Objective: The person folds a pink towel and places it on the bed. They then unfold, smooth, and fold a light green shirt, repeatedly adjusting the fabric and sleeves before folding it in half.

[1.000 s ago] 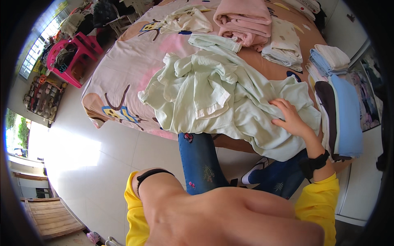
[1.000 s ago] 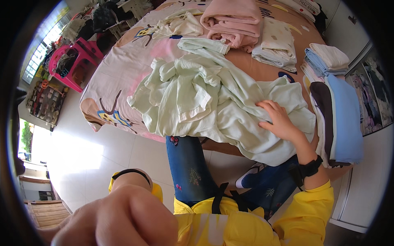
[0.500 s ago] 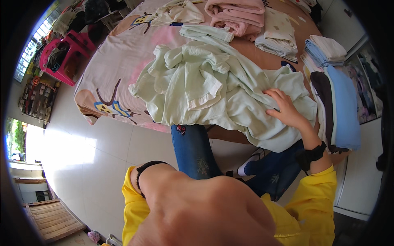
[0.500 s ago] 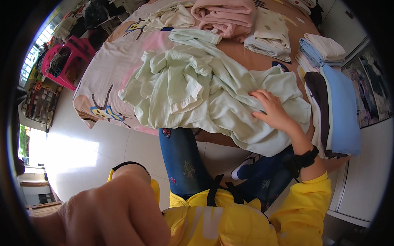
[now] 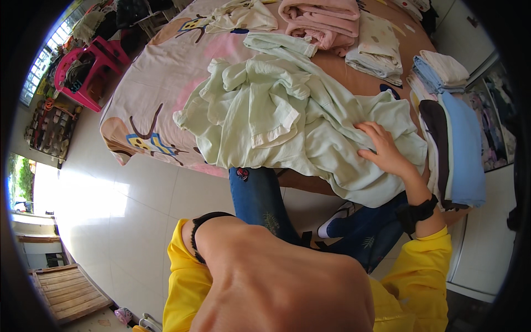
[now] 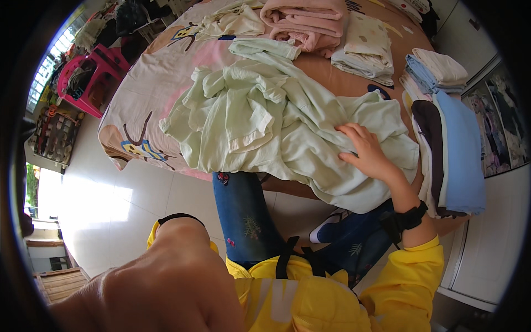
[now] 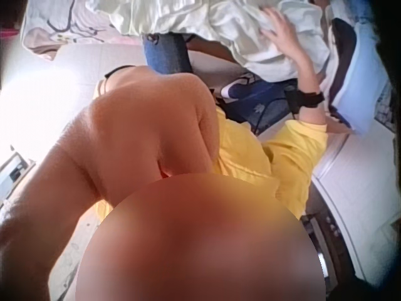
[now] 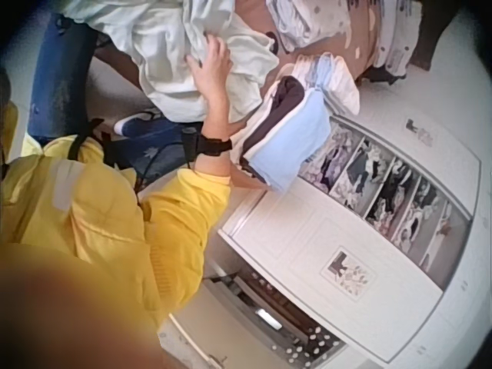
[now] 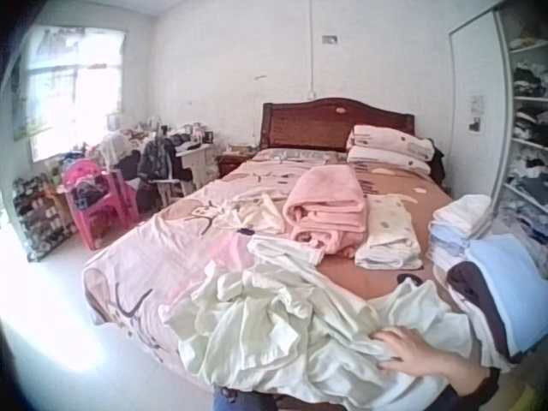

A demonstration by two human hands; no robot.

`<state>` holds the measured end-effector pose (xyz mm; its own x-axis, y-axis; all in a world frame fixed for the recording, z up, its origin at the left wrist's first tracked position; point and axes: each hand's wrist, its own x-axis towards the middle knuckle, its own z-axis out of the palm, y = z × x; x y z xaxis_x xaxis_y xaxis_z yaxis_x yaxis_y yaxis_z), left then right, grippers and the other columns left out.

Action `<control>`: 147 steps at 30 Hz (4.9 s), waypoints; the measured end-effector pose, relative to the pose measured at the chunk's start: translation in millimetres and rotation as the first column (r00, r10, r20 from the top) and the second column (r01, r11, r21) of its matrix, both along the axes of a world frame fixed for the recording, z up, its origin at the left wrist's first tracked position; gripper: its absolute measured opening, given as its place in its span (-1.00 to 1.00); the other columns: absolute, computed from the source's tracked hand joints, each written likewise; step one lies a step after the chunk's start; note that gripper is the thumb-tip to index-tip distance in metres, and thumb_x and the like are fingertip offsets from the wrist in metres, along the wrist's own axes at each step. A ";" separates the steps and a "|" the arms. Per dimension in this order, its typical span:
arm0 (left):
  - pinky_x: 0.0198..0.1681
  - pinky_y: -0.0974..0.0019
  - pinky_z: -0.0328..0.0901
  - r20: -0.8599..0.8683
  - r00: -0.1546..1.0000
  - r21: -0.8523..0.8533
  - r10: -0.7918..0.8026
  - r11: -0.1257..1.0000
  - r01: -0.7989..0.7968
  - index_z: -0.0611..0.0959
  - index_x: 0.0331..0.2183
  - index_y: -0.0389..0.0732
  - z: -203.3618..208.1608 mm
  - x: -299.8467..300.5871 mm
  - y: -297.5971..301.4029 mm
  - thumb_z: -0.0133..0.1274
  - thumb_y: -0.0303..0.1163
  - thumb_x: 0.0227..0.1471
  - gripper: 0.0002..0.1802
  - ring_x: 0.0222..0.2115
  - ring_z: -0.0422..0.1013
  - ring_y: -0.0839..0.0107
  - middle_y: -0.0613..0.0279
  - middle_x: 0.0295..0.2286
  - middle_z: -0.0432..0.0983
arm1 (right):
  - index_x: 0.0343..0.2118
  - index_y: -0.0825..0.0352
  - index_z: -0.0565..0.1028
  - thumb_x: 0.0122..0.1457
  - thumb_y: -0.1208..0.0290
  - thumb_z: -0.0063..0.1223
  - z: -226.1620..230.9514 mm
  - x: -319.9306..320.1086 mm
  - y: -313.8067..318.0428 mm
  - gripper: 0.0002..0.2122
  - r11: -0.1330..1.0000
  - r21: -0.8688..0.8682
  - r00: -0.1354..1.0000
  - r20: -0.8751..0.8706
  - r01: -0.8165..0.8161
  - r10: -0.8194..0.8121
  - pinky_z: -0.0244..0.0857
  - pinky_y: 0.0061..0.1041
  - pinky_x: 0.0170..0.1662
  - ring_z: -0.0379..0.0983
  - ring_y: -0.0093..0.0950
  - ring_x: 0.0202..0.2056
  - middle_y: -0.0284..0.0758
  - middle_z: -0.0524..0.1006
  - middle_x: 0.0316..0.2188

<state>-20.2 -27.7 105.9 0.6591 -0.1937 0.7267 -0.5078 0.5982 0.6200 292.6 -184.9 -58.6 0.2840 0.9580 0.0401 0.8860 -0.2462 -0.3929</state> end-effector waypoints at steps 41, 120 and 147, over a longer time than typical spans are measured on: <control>-0.37 0.38 0.17 0.223 0.711 -0.236 0.667 0.745 -0.625 0.50 -0.37 -0.21 7.0 -21.2 31.3 0.02 -0.36 0.04 -0.87 -0.46 0.29 0.36 0.19 -0.49 0.39 | 0.16 0.20 0.28 0.07 0.30 0.15 -3.8 -3.3 0.0 -0.44 1.000 -0.005 0.998 0.061 0.007 -0.007 -0.03 -0.23 0.20 0.20 -0.28 0.14 -0.30 0.28 0.09; 0.29 -0.24 -0.15 0.632 0.280 0.666 0.723 -0.321 -0.673 0.63 -0.21 -0.17 -175.7 56.5 120.0 0.19 -0.34 -0.01 -0.73 0.19 0.19 0.08 0.13 -0.02 0.45 | -0.06 0.26 0.54 0.19 0.15 0.12 -7.0 -33.3 212.7 -0.65 0.961 0.270 0.952 -0.304 0.055 0.031 0.34 -0.41 -0.16 0.49 -0.41 -0.30 -0.17 0.56 -0.39; 0.23 0.02 0.03 0.531 0.240 0.721 0.813 -0.285 -0.631 0.55 -0.01 -0.15 -208.7 126.7 158.0 0.13 -0.14 0.01 -0.49 0.14 0.24 0.16 0.16 0.03 0.43 | -0.12 0.36 0.13 0.24 0.65 -0.33 257.5 77.3 198.3 -0.83 0.034 0.992 0.985 -0.125 0.121 0.119 0.40 -0.53 -0.61 0.44 -0.44 -0.53 -0.15 0.39 -0.40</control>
<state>106.5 130.3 -102.8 0.8161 0.2217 0.5337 -0.0422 -0.8982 0.4376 369.9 13.4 198.9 0.4010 0.0264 0.9157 0.7950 0.4865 -0.3622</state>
